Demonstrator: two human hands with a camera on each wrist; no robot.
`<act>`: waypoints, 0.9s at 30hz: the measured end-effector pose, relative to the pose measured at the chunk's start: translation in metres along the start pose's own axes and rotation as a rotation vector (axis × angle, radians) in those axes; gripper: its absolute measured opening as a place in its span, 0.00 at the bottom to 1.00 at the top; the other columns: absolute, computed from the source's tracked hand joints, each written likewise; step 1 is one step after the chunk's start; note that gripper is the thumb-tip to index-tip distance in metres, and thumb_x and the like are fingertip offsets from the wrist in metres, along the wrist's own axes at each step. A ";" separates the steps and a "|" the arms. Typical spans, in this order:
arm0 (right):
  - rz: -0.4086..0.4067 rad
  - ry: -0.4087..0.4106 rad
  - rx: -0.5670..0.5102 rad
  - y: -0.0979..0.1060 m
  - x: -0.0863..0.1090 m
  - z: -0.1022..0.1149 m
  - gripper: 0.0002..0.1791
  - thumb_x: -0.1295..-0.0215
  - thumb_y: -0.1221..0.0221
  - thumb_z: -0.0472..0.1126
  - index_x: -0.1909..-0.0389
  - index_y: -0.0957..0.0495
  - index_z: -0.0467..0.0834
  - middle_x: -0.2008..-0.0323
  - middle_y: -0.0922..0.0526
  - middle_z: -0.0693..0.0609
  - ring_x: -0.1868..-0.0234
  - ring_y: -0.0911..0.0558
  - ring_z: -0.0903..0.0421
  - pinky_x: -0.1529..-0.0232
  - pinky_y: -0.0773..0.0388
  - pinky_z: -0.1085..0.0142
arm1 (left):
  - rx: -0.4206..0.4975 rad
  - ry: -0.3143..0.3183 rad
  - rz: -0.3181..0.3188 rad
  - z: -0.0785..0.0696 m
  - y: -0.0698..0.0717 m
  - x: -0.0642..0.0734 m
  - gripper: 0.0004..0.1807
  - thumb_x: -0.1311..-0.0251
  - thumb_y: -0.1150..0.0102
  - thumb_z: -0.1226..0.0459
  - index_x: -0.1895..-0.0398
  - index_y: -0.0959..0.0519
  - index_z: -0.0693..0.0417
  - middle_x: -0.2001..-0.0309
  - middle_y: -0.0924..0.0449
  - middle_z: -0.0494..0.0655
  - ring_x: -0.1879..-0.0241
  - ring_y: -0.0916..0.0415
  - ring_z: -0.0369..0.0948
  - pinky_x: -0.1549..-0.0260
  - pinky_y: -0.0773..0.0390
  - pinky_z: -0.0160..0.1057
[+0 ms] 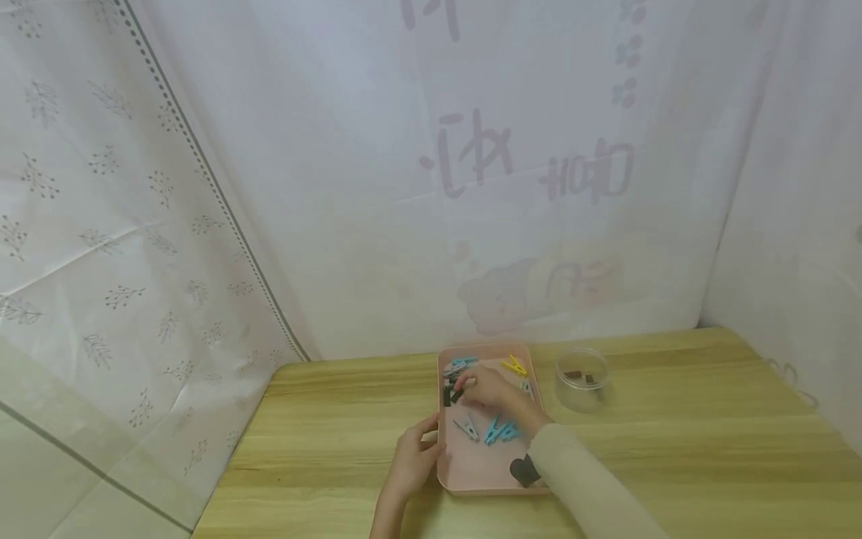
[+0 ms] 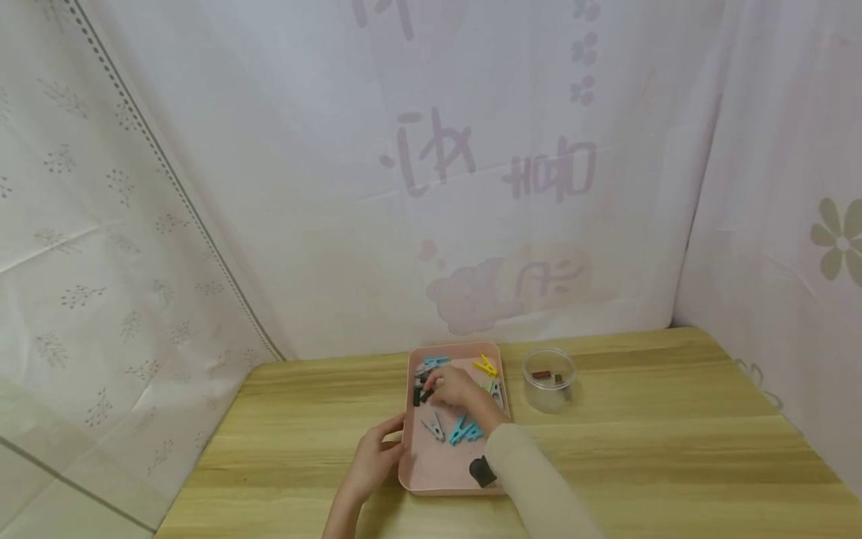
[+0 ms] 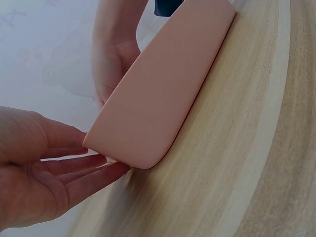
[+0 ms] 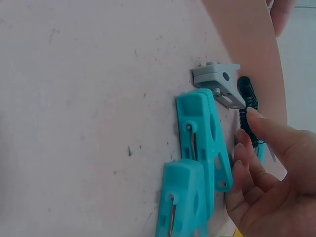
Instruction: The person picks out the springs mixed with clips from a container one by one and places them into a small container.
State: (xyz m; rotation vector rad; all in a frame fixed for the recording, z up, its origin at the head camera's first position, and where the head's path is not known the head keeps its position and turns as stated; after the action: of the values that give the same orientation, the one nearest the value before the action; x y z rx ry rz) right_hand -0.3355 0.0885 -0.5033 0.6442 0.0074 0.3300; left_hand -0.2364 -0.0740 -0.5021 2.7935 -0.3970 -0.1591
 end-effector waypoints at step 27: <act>-0.070 0.020 0.028 0.003 -0.001 -0.004 0.05 0.41 0.27 0.32 0.67 0.14 0.38 0.63 0.15 0.49 0.68 0.25 0.57 0.69 0.27 0.70 | 0.007 -0.005 -0.011 -0.001 0.000 0.000 0.28 0.33 0.41 0.79 0.29 0.30 0.76 0.40 0.23 0.76 0.46 0.17 0.70 0.51 0.10 0.55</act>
State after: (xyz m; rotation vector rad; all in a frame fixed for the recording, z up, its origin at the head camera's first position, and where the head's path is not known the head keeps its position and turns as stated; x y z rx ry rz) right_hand -0.3374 0.0929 -0.5051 0.6669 0.0538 0.2690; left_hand -0.2361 -0.0739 -0.5011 2.8030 -0.3837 -0.1671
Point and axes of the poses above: each hand's wrist, its own x-axis away from the middle knuckle, its own y-axis out of the back of the hand, z = x × y, the point moved 7 cm from there along -x, towards the middle knuckle
